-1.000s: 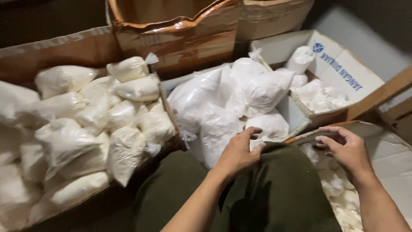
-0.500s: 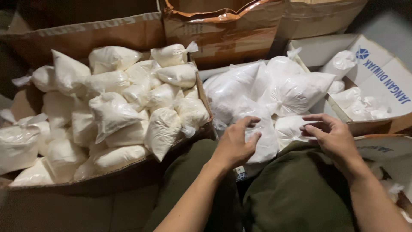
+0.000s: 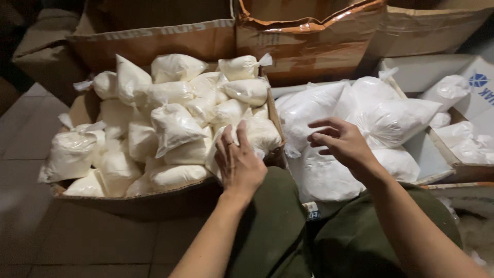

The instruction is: The person repeatedly picks small white pouches from a large cardboard box, briefly holds and turns them, then places them into a second cardboard box. The action is repeated continuously throughout the clip.

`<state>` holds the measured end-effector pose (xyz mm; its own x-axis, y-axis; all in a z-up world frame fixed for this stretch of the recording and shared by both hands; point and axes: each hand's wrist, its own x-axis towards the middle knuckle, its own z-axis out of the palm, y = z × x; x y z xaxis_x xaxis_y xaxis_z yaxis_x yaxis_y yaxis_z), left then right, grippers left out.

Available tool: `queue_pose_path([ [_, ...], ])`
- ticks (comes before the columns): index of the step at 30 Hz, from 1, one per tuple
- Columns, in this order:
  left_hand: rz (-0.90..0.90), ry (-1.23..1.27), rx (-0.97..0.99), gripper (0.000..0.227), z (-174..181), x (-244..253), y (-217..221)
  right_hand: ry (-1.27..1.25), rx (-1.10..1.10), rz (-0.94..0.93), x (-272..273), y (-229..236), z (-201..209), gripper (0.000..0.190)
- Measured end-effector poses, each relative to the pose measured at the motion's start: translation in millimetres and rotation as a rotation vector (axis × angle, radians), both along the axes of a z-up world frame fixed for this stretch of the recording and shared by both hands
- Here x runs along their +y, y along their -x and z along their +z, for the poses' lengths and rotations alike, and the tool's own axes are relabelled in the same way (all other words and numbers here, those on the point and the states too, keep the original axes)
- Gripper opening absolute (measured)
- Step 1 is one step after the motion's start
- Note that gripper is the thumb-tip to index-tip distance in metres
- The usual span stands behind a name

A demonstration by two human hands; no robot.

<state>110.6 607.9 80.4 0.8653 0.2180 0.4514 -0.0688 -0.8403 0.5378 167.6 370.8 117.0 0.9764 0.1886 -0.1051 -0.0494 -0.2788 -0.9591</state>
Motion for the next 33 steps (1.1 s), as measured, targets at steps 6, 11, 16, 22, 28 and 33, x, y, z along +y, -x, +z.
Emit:
queue_pose_path([
  [6,0.089,0.093,0.241,0.093,-8.1,34.3,6.5,0.019,-0.049,0.221,62.9,-30.9,0.1,0.035],
  [11,0.069,0.173,0.383,0.103,-21.6,45.5,9.8,0.041,-0.051,0.204,111.2,-44.4,-14.7,0.042],
  [16,0.013,0.093,0.258,0.110,-35.9,47.6,20.2,0.252,-0.043,0.198,151.4,-61.6,-39.7,0.067],
  [22,-0.029,0.123,0.219,0.105,-40.5,57.9,24.0,0.442,-0.298,0.264,182.5,-67.8,-67.4,0.104],
  [28,-0.062,0.108,0.224,0.103,-35.7,62.5,26.1,0.481,-0.219,0.267,180.8,-42.6,-42.2,0.106],
  [33,-0.084,0.235,0.218,0.085,-34.0,62.7,32.3,0.382,0.026,0.261,160.8,-21.1,-8.0,0.108],
])
